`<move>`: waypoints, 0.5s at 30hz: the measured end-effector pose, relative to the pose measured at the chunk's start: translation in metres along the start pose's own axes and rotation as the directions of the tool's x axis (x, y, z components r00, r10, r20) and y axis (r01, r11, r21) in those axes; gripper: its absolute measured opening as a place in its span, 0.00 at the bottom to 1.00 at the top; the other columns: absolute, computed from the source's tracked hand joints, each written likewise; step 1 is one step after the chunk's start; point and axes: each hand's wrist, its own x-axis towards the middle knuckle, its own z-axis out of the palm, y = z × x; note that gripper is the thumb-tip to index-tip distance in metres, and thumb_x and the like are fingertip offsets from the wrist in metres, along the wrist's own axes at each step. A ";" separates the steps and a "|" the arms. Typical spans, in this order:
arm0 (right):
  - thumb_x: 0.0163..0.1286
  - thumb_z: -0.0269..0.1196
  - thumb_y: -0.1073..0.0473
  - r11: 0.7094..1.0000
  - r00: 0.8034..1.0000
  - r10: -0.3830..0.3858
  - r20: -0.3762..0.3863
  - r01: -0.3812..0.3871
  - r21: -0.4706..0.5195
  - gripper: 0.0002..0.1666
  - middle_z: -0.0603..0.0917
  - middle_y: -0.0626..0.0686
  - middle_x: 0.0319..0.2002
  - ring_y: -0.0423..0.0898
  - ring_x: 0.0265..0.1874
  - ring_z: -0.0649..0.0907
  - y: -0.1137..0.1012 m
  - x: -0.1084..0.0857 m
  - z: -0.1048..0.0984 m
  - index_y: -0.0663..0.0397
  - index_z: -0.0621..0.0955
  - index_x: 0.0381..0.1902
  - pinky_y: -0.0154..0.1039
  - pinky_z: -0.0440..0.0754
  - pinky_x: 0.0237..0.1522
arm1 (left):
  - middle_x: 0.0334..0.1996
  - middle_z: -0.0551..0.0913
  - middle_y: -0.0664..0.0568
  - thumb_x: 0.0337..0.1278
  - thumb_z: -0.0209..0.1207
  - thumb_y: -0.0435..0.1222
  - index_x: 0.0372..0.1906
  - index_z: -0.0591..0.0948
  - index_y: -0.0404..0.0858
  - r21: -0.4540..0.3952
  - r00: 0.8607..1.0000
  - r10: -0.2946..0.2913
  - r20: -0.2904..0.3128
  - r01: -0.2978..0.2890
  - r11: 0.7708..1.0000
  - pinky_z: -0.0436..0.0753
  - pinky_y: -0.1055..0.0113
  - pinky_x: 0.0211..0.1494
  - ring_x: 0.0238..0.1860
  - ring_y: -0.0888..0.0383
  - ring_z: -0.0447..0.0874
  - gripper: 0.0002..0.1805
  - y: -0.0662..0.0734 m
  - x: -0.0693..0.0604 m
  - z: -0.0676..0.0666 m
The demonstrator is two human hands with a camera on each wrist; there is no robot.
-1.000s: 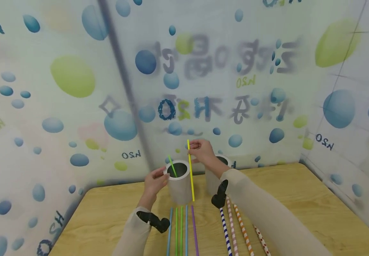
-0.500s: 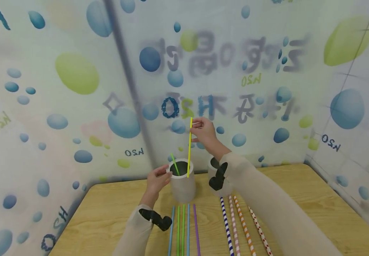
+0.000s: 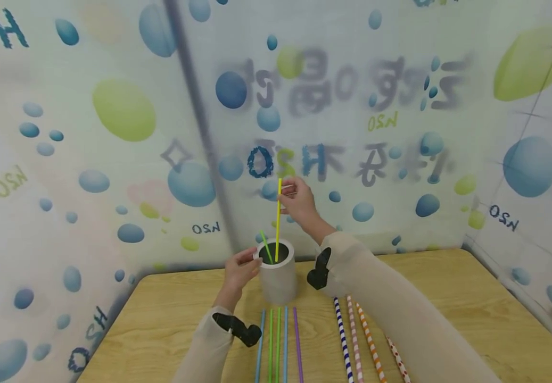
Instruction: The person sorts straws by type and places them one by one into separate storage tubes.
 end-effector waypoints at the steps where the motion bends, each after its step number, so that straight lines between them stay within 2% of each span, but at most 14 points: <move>1: 0.62 0.59 0.69 1.000 1.000 -0.002 -0.001 0.002 -0.001 0.17 0.74 0.57 0.37 0.52 0.37 0.78 0.002 -0.001 0.000 0.60 0.72 0.49 0.47 0.83 0.34 | 0.45 0.73 0.40 0.50 0.61 0.29 0.53 0.77 0.33 0.000 1.000 0.004 0.002 -0.004 1.000 0.81 0.60 0.45 0.43 0.50 0.74 0.21 -0.001 0.000 0.000; 8: 0.62 0.58 0.70 1.000 1.000 0.007 -0.008 -0.007 -0.025 0.15 0.74 0.57 0.37 0.52 0.37 0.78 0.018 -0.006 0.000 0.60 0.73 0.47 0.42 0.84 0.31 | 0.45 0.73 0.41 0.50 0.62 0.30 0.53 0.77 0.34 0.001 1.000 0.003 -0.002 -0.003 1.000 0.81 0.61 0.44 0.42 0.51 0.74 0.21 -0.001 0.001 0.001; 15: 0.61 0.59 0.71 0.996 0.997 0.076 0.015 -0.075 -0.049 0.15 0.74 0.56 0.35 0.52 0.37 0.78 0.043 -0.011 0.000 0.61 0.74 0.47 0.42 0.84 0.29 | 0.45 0.73 0.41 0.51 0.61 0.30 0.53 0.77 0.34 0.010 1.000 -0.014 -0.010 0.014 1.000 0.81 0.60 0.45 0.43 0.51 0.74 0.21 0.002 -0.001 0.001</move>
